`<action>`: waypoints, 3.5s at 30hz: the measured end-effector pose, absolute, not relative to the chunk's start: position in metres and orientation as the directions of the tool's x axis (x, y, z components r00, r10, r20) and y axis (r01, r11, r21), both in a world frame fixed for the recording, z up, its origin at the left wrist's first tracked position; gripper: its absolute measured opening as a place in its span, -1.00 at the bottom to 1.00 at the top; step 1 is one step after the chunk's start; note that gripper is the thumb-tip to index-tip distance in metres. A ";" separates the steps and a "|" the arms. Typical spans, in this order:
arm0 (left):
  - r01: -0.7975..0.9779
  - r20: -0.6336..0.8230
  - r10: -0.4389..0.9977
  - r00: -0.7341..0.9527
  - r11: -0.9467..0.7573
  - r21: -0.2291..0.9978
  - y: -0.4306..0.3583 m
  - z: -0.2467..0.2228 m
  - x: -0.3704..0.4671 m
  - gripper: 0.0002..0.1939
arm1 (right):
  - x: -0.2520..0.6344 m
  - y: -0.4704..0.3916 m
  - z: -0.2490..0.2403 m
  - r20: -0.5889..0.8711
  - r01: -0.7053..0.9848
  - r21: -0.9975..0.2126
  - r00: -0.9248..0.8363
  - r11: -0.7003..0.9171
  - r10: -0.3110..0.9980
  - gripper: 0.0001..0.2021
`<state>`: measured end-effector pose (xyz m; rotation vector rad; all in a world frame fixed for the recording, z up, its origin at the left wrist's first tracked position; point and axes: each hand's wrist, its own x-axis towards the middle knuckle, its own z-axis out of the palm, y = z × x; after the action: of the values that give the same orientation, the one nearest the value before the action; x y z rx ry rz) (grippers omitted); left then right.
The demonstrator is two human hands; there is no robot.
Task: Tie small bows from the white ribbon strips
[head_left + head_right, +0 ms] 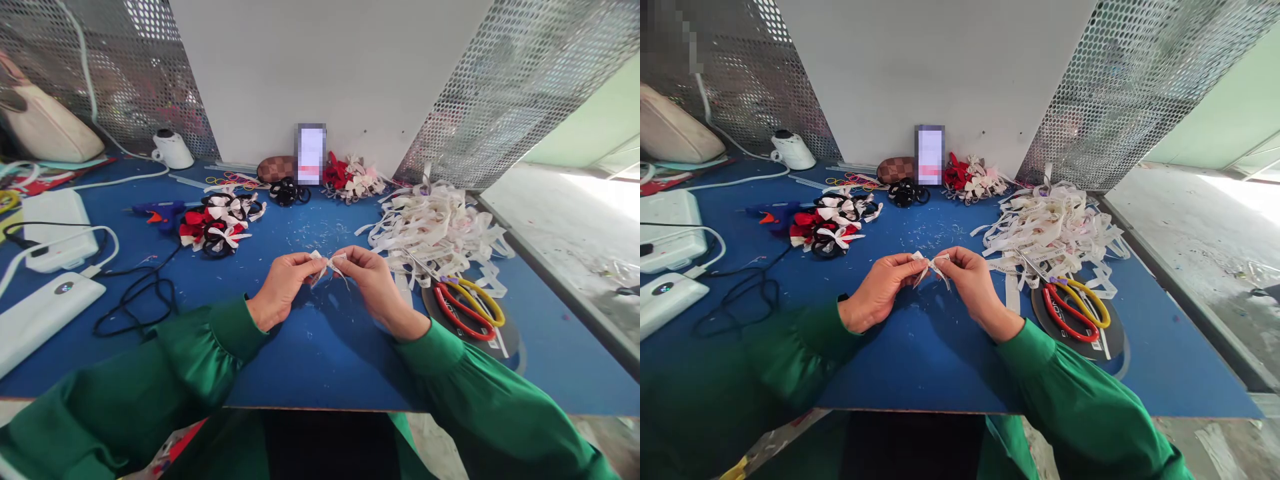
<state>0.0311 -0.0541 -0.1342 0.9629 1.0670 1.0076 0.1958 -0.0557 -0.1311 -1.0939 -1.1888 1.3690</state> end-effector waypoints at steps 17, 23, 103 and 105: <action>-0.142 -0.123 0.986 0.114 0.139 0.980 -0.061 -0.126 0.035 -0.79 | 0.187 -0.061 -0.134 -0.120 -0.193 -0.969 -0.164 -0.152 0.979 -0.70; -0.424 -0.246 0.920 0.306 0.363 0.829 -0.059 -0.127 0.035 -0.74 | 0.182 -0.063 -0.129 -0.140 -0.288 -0.937 -0.213 -0.199 0.967 -0.68; -0.351 -0.330 0.899 0.288 0.420 0.837 -0.057 -0.127 0.035 -0.77 | 0.186 -0.065 -0.134 -0.037 -0.413 -0.907 -0.115 -0.081 0.993 -0.81; -0.373 -0.324 0.891 0.319 0.433 0.821 -0.055 -0.129 0.035 -0.75 | 0.186 -0.065 -0.134 -0.039 -0.440 -0.893 -0.133 -0.094 0.990 -0.81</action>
<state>0.0349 -0.0554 -0.1294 0.7060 0.8782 0.9281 0.1864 -0.0654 -0.1339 -0.8465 -0.9080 1.5305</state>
